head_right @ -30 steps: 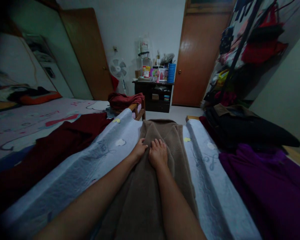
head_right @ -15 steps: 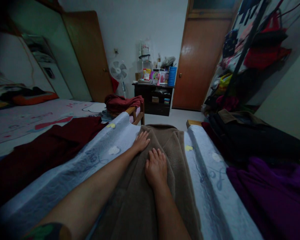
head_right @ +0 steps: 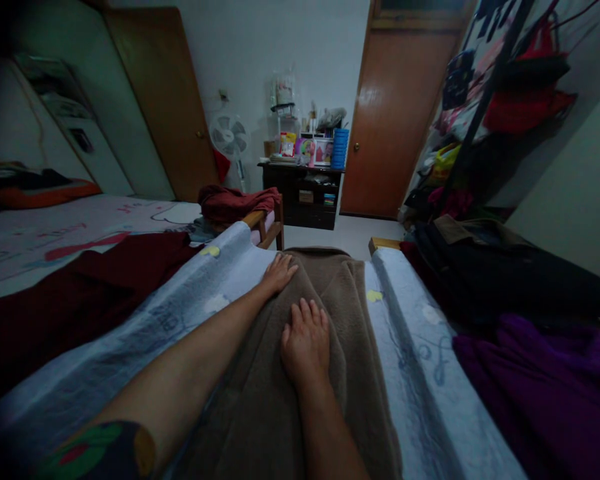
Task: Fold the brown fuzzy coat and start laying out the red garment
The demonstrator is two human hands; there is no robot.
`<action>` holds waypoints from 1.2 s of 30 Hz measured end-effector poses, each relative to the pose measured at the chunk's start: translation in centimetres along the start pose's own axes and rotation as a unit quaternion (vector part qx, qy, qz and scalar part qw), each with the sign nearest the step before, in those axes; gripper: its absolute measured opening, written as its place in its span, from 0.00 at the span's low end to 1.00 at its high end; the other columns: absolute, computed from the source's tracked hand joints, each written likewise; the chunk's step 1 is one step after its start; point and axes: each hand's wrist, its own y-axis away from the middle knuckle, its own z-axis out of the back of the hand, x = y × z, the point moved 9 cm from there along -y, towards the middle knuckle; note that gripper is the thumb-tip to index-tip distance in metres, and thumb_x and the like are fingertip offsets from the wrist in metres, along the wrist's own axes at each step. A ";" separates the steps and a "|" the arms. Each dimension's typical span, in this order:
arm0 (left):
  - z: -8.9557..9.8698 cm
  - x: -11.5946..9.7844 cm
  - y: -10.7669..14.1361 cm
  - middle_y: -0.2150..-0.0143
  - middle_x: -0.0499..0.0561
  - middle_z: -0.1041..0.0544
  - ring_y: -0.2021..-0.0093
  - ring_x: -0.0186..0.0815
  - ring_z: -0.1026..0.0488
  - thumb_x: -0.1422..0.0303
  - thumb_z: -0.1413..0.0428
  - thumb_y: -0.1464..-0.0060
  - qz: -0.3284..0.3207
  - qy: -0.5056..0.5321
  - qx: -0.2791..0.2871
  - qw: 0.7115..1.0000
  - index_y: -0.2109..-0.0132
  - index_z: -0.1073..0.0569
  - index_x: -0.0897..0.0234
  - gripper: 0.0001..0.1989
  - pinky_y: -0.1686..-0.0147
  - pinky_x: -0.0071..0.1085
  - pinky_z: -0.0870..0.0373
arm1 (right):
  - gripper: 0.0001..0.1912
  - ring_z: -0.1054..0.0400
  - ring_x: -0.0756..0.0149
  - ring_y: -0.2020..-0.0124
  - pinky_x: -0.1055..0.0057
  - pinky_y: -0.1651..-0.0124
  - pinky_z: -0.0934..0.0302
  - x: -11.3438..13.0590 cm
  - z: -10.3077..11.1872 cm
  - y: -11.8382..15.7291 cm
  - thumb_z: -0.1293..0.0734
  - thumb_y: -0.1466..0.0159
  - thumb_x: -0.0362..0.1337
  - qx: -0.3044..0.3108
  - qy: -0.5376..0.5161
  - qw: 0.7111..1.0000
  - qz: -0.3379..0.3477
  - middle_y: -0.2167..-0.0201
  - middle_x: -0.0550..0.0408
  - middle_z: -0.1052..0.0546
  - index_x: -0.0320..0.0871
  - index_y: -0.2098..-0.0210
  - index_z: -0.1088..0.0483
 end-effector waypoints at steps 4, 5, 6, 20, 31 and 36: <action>1.1 1.1 -1.0 0.35 0.56 0.36 0.32 0.39 0.45 0.66 0.53 0.38 0.025 0.027 -0.054 0.998 0.41 0.34 0.62 0.19 0.34 0.36 0.50 | 0.23 0.47 0.57 0.34 0.57 0.33 0.60 0.1 0.1 0.1 0.42 0.34 0.37 -0.006 -0.005 1.000 0.001 0.37 0.50 0.35 0.43 0.40 0.34; 1.5 1.7 -1.3 0.36 0.57 0.35 0.33 0.39 0.43 0.67 0.53 0.39 0.043 0.035 -0.069 0.996 0.41 0.35 0.63 0.20 0.36 0.35 0.46 | 0.23 0.47 0.57 0.34 0.57 0.32 0.60 0.1 0.1 0.1 0.42 0.34 0.37 -0.007 -0.007 1.000 0.001 0.37 0.51 0.35 0.43 0.40 0.34; 1.8 2.4 -1.7 0.37 0.59 0.34 0.35 0.40 0.40 0.68 0.52 0.39 0.065 0.043 -0.081 0.994 0.40 0.36 0.64 0.21 0.38 0.35 0.42 | 0.23 0.48 0.57 0.34 0.57 0.32 0.60 0.1 0.1 0.1 0.42 0.34 0.37 -0.007 -0.008 1.000 0.000 0.37 0.51 0.35 0.43 0.40 0.34; 1.4 4.7 -5.1 0.50 0.53 0.23 0.51 0.36 0.26 0.66 0.45 0.44 0.144 0.091 -0.055 0.984 0.49 0.32 0.61 0.15 0.55 0.27 0.34 | 0.24 0.50 0.56 0.33 0.57 0.32 0.62 0.1 0.0 0.3 0.41 0.34 0.39 -0.001 -0.019 1.000 -0.005 0.36 0.51 0.37 0.42 0.40 0.35; 1.3 4.6 -4.6 0.54 0.54 0.22 0.52 0.41 0.26 0.65 0.52 0.39 0.171 0.055 -0.043 0.983 0.55 0.30 0.58 0.09 0.56 0.32 0.34 | 0.25 0.51 0.57 0.33 0.57 0.32 0.63 0.2 -0.1 0.5 0.42 0.34 0.40 0.007 -0.023 1.000 -0.002 0.35 0.52 0.38 0.42 0.38 0.37; 1.6 4.3 -4.2 0.53 0.57 0.22 0.50 0.44 0.26 0.63 0.50 0.40 0.179 0.065 -0.054 0.980 0.52 0.32 0.59 0.11 0.54 0.35 0.34 | 0.25 0.51 0.57 0.33 0.57 0.31 0.64 0.2 -0.1 0.5 0.42 0.33 0.40 0.006 -0.023 1.000 -0.003 0.35 0.52 0.38 0.42 0.38 0.37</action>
